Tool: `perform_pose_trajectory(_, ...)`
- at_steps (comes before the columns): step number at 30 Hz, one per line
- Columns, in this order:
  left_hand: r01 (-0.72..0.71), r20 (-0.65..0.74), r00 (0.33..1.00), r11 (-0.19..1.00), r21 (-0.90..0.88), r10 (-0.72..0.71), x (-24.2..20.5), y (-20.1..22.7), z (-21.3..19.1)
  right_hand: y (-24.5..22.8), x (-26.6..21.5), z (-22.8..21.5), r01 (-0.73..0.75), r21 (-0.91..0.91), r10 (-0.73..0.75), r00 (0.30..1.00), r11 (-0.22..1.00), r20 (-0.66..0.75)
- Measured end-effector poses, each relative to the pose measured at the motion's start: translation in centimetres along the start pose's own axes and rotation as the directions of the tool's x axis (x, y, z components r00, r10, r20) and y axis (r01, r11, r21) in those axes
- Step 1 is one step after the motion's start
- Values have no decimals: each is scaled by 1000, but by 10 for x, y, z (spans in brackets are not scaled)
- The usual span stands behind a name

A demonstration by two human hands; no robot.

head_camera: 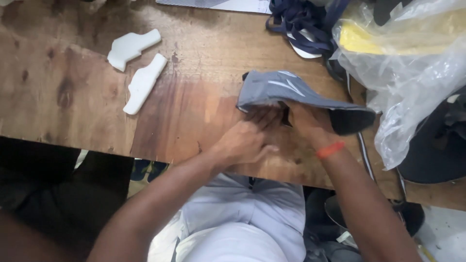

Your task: Inserting foam padding and structural components into shoe uppers at a manufacturing workbench.

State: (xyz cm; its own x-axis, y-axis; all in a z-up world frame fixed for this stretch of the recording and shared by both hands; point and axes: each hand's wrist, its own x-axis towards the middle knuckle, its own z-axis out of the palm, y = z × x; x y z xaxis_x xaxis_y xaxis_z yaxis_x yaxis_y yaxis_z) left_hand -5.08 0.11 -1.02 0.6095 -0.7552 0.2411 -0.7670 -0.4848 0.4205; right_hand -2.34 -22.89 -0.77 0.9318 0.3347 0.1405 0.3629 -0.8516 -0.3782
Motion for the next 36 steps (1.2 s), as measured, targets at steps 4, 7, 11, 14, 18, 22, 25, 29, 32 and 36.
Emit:
perform_pose_trajectory(4,-70,-13,997,992,-104,69,-14,-7,-2,-9,-6,25,-81,-143,77,996,986,-33)
perform_pose_trajectory(7,9,222,975,997,-78,8,-9,-2,-12,-40,-15,48,-82,-79,76,994,994,-72)
perform_pose_trajectory(11,34,208,978,997,-66,-20,-7,0,-8,-56,-2,12,23,41,-18,992,999,-123)
perform_pose_trajectory(14,-30,-49,999,994,-106,25,-8,0,-9,-24,4,14,-67,17,68,997,998,-42)
perform_pose_trajectory(18,100,75,994,967,-236,-85,-10,-2,8,-34,-15,60,-124,-50,125,992,991,11)
perform_pose_trajectory(22,96,27,995,987,-128,-94,-10,-3,17,-57,-5,28,28,45,-23,994,999,-104)
perform_pose_trajectory(25,-6,-115,993,999,-42,1,-8,-6,9,-60,7,3,22,163,-15,999,986,-48)
perform_pose_trajectory(29,15,-28,999,993,-118,-18,-22,-8,33,-62,-8,52,-42,56,44,998,998,-53)
perform_pose_trajectory(32,49,-17,999,997,-62,-50,-17,-4,23,-76,-1,48,85,-49,-92,982,995,-165)
perform_pose_trajectory(36,22,-58,998,1000,12,-21,-11,-8,17,-55,5,27,27,93,-15,992,995,-126)
